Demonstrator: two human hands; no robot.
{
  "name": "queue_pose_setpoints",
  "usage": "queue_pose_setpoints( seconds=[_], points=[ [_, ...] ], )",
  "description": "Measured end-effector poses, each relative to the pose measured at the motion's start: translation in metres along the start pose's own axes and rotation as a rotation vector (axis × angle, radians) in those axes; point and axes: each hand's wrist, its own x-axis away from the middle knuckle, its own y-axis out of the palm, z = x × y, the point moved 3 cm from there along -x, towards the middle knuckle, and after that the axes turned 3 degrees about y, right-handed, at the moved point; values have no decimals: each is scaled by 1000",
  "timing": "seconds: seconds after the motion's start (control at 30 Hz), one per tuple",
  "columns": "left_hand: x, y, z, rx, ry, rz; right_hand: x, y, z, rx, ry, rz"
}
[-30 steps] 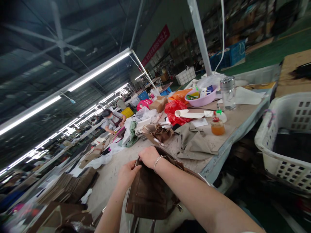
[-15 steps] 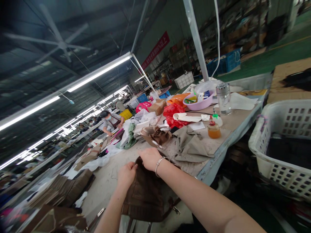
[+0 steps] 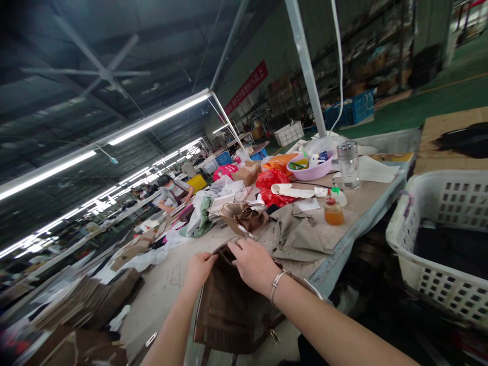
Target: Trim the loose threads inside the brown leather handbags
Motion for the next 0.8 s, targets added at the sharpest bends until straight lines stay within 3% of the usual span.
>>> queue_pose_setpoints(
  seconds=[0.23,0.43,0.63,0.8],
  points=[
    [-4,5,4,-89,-33,17,45,-24,28,40,77,94],
    [-7,8,3,-138,-28,18,76,-27,50,18,211,115],
    [-5,9,0,-33,51,-49,100,-13,62,-90,357,-60],
    [-2,-3,-11,-74,51,-72,94,-9,69,-51,337,-168]
  ],
)
